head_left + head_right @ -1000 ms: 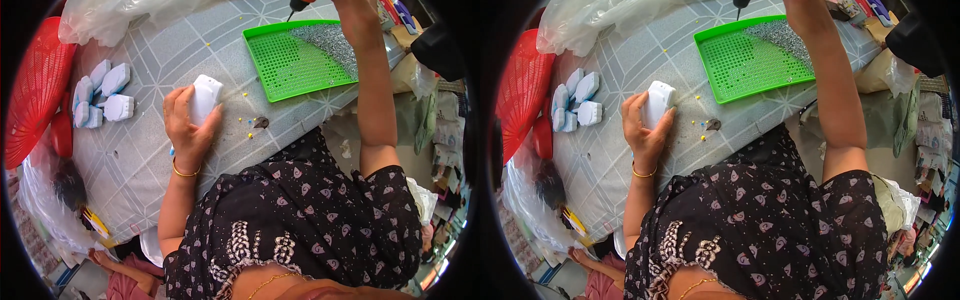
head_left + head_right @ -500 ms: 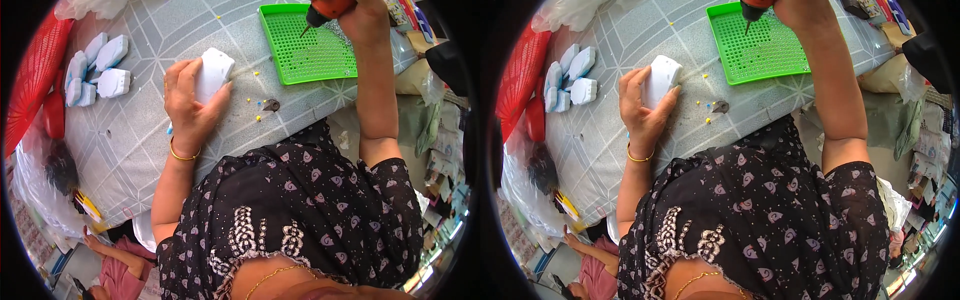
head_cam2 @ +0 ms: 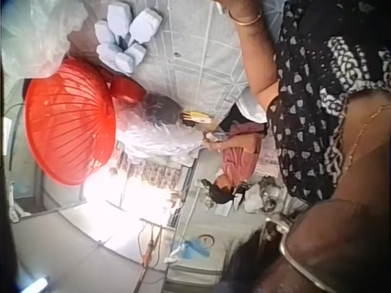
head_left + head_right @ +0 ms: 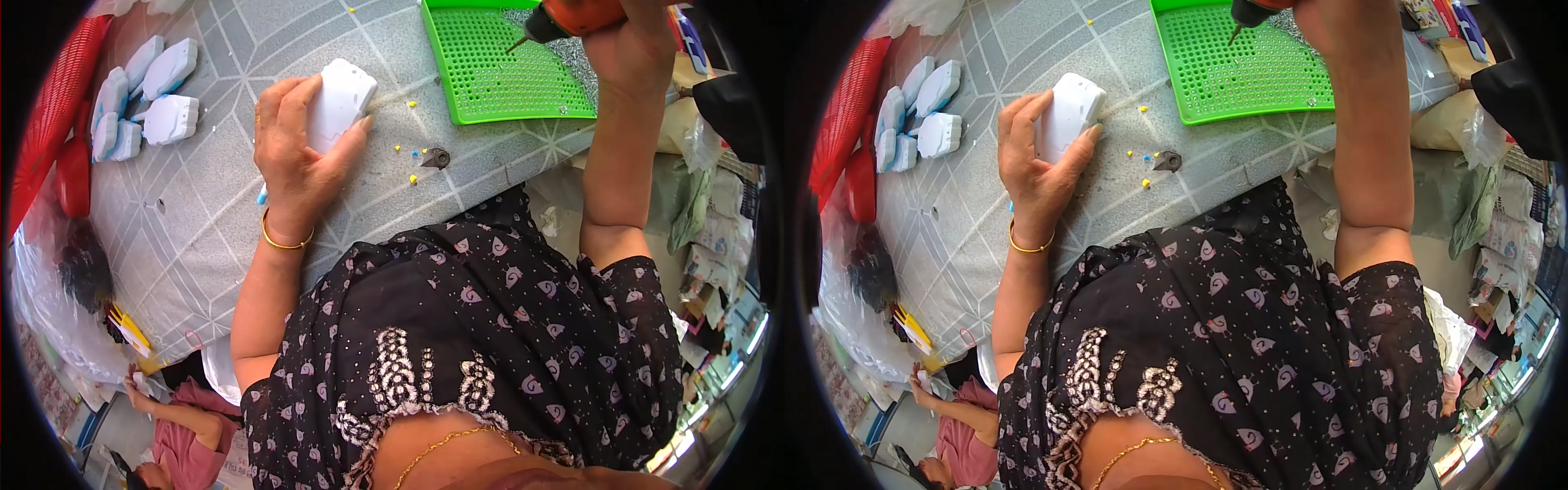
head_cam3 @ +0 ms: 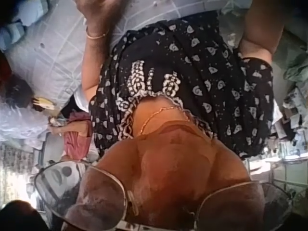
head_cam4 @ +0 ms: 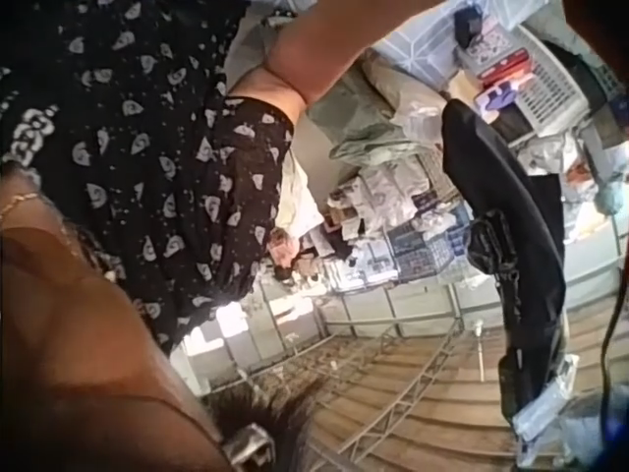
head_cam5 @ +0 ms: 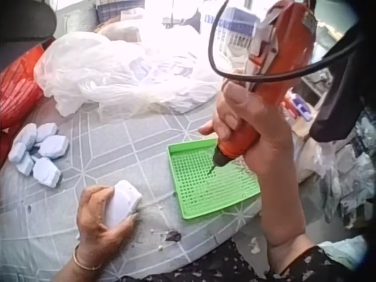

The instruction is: Assembling white plastic components using an electric screwdriver at a workbench.

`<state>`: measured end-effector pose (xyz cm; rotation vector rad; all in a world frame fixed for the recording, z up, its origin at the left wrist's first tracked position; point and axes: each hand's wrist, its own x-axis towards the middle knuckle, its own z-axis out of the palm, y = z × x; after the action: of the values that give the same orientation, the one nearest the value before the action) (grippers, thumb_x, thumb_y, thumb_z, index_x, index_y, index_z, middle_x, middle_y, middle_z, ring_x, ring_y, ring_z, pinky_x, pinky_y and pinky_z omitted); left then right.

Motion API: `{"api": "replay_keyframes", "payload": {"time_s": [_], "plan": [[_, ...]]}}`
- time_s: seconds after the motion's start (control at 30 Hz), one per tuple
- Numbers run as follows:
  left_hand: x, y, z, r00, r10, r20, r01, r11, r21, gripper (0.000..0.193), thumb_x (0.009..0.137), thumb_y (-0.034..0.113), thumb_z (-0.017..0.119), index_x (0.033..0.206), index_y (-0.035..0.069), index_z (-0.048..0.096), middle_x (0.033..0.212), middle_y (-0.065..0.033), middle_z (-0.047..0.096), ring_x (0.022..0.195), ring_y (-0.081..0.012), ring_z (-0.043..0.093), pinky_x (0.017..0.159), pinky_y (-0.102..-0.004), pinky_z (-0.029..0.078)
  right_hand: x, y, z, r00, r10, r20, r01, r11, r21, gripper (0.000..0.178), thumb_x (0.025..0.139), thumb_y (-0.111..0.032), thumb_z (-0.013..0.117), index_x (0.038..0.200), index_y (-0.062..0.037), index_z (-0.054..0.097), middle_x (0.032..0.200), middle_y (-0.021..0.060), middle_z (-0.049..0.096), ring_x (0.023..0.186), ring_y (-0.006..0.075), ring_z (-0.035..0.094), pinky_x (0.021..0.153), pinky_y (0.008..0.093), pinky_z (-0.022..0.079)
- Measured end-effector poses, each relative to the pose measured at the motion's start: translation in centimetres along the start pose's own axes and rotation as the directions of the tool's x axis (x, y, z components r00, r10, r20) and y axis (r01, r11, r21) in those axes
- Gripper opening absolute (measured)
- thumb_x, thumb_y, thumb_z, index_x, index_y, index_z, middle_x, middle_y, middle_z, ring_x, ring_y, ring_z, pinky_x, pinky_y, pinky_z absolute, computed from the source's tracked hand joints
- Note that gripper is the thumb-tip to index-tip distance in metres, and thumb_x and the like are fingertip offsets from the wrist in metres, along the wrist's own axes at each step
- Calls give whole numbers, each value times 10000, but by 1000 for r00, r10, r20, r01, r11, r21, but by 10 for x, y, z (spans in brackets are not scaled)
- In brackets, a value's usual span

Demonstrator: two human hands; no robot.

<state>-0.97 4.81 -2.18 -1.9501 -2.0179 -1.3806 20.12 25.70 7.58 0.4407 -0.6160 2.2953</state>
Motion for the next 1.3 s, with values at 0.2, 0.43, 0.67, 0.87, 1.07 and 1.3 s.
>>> {"api": "replay_keyframes", "payload": {"time_s": [0.2,0.43,0.67,0.87,1.07,1.3], "plan": [[-1,0,-1,1000,-4,-6,4,1000,12,567,674,156,881,1177,22,654,1141,-148,644,1024,-323,633,895,-418,527,-15,-10,36,996,-76,-55,-23,377,-926,415,902,-202,739,1209,-28,521,1061,155,646,983,272,695,910,468,612],[-2,-2,-2,1000,13,-14,-12,999,36,566,675,164,883,1170,16,653,1126,-147,646,1023,-322,632,896,-421,528,1,25,-12,996,-73,50,67,991,113,210,891,-67,654,1052,-58,520,767,73,565,566,173,563,596,337,513],[0,-1,-1,1000,23,-6,-23,999,32,577,673,179,896,1169,14,653,1137,-150,640,1017,-319,632,887,-416,533,-23,27,9,925,-271,-264,-81,539,-838,208,897,-17,658,1041,-69,516,731,39,533,549,159,537,588,321,491],[1,-1,-2,1000,22,1,-22,999,28,578,673,180,898,1171,15,654,1140,-154,642,1013,-321,637,883,-415,536,-28,29,7,907,-301,-294,-80,563,-823,215,896,11,652,1029,-82,511,815,37,536,566,151,539,593,308,491],[1,0,-2,1000,20,2,-20,999,33,581,672,172,894,1178,17,654,1141,-156,643,1009,-322,641,877,-414,539,-29,27,1,919,-276,-282,-79,572,-816,223,889,22,657,1023,-79,508,793,30,525,563,138,535,576,296,494],[1,-1,0,1000,14,-4,-14,1000,19,586,665,163,891,1183,22,654,1140,-154,642,1009,-321,641,874,-414,539,-29,30,1,878,-310,-364,-115,602,-790,226,884,39,663,1003,-80,513,782,38,539,551,141,537,571,298,503]]}}
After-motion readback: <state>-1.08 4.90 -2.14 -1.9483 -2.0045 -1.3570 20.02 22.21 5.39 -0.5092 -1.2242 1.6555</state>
